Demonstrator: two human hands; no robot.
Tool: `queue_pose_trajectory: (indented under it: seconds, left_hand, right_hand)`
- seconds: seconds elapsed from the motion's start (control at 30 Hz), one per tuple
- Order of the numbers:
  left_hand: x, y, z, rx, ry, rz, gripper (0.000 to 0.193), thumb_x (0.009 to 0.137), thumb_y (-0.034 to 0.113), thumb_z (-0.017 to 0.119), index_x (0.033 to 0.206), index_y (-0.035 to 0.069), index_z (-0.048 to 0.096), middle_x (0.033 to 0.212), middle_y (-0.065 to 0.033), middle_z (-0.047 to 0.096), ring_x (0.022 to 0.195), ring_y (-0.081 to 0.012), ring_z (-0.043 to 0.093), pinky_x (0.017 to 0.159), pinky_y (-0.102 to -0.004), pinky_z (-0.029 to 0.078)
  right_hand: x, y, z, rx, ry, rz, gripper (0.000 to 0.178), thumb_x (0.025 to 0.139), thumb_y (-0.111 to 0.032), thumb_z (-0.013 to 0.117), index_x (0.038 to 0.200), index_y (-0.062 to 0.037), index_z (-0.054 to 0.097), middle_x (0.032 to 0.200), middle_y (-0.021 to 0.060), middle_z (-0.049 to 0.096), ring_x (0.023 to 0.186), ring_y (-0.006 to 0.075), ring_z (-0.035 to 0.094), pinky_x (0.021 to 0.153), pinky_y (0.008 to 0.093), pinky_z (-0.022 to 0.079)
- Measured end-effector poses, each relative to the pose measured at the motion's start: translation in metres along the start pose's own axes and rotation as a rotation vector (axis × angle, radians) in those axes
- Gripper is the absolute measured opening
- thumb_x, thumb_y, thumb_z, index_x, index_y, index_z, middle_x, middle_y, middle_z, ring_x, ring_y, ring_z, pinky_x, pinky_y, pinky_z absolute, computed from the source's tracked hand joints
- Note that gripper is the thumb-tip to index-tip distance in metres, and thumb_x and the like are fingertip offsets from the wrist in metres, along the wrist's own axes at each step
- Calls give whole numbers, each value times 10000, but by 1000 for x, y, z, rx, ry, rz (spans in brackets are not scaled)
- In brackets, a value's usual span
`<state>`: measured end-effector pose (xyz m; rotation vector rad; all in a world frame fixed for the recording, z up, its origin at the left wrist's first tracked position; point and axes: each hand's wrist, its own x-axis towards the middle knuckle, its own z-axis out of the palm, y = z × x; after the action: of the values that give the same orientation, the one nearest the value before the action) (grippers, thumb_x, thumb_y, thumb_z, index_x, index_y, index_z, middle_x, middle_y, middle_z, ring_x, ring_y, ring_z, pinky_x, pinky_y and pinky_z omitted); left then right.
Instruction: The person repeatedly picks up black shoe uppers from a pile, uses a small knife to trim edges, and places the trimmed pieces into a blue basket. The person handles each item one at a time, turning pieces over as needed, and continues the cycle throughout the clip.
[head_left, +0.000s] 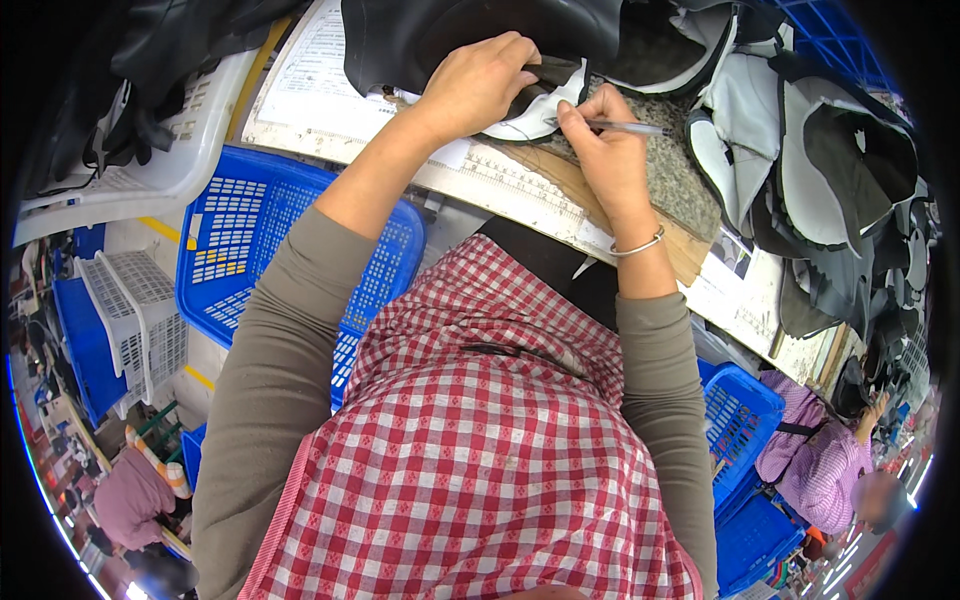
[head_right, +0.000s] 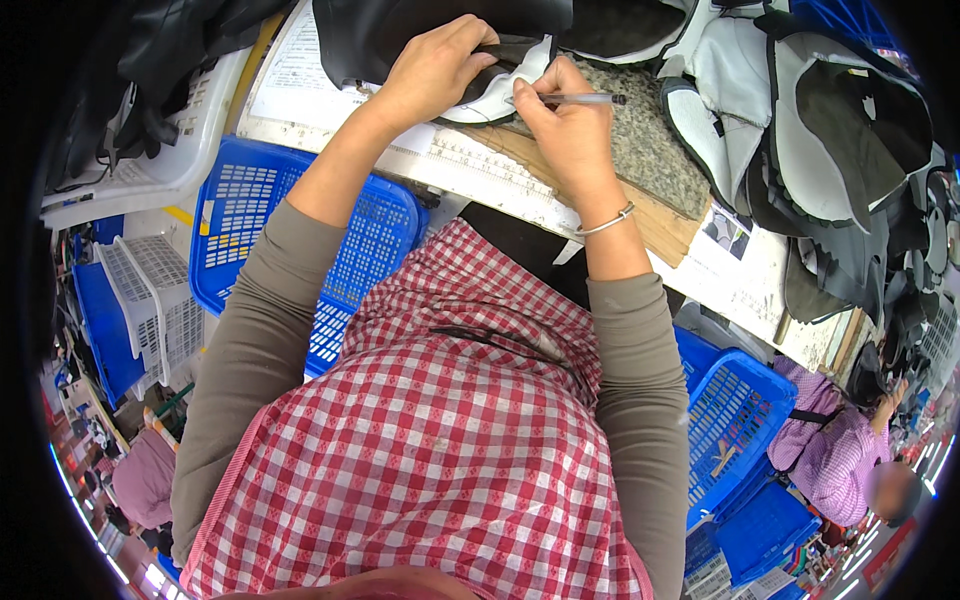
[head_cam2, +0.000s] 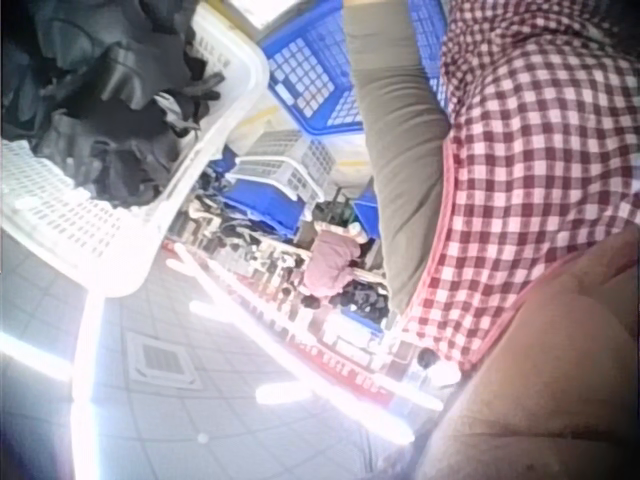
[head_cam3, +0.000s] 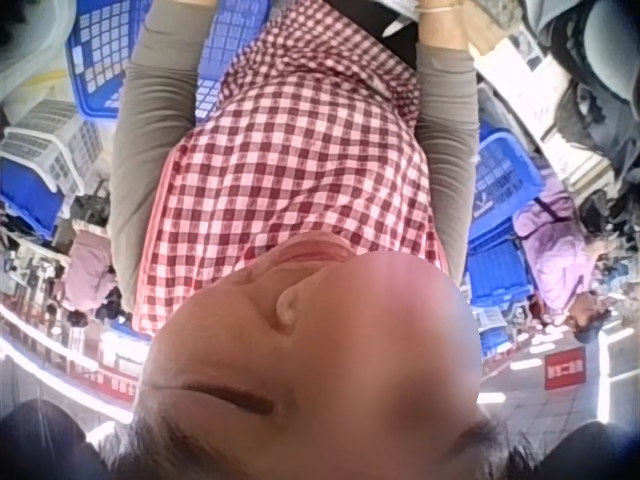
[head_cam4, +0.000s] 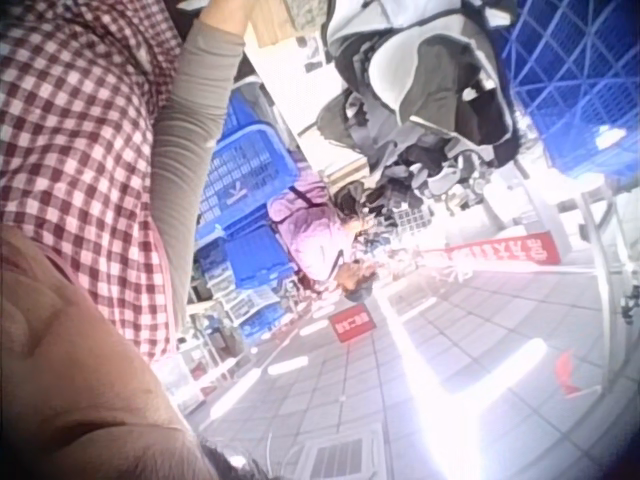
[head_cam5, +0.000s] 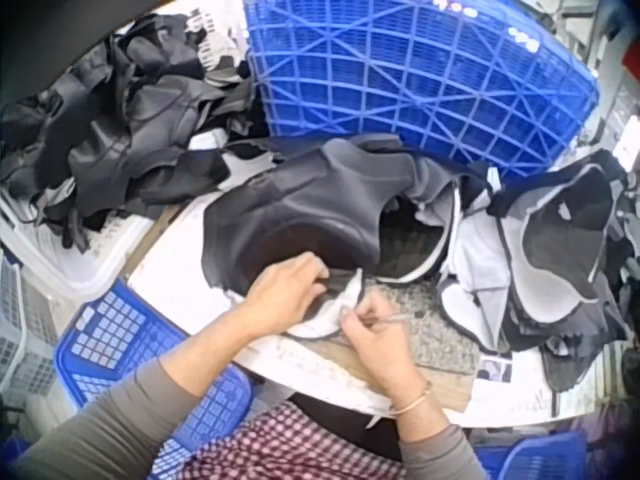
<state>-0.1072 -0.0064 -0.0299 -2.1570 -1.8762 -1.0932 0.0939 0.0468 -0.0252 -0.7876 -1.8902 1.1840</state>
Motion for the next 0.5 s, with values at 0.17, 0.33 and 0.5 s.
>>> queue_pose_trajectory:
  seconds: [0.17, 0.33, 0.5]
  left_hand:
    - [5, 15, -11, 34, -72, -54, 180, 912, 79, 711, 1054, 24, 614, 1006, -117, 655, 910, -330, 669, 781, -405, 542]
    - [19, 27, -66, -194, -45, 80, 253, 876, 62, 745, 1102, 27, 635, 1125, -107, 651, 992, -290, 639, 893, -368, 510]
    - [43, -6, -120, 405, 331, -59, 729, 759, 299, 892, 1349, 21, 568, 1280, -189, 644, 1220, -360, 567, 1086, -431, 413]
  right_hand:
    - [-1, 0, -5, 57, -20, 12, 276, 934, -155, 762, 797, -44, 550, 713, -29, 599, 670, 41, 490, 597, 243, 427]
    - [-15, -2, -26, 266, 61, 75, 276, 934, -130, 750, 791, -74, 521, 720, -40, 566, 681, 31, 472, 609, 233, 413]
    - [-36, 4, -23, 274, 35, -80, 281, 943, -147, 753, 817, -93, 509, 721, -57, 523, 672, 23, 450, 601, 213, 380]
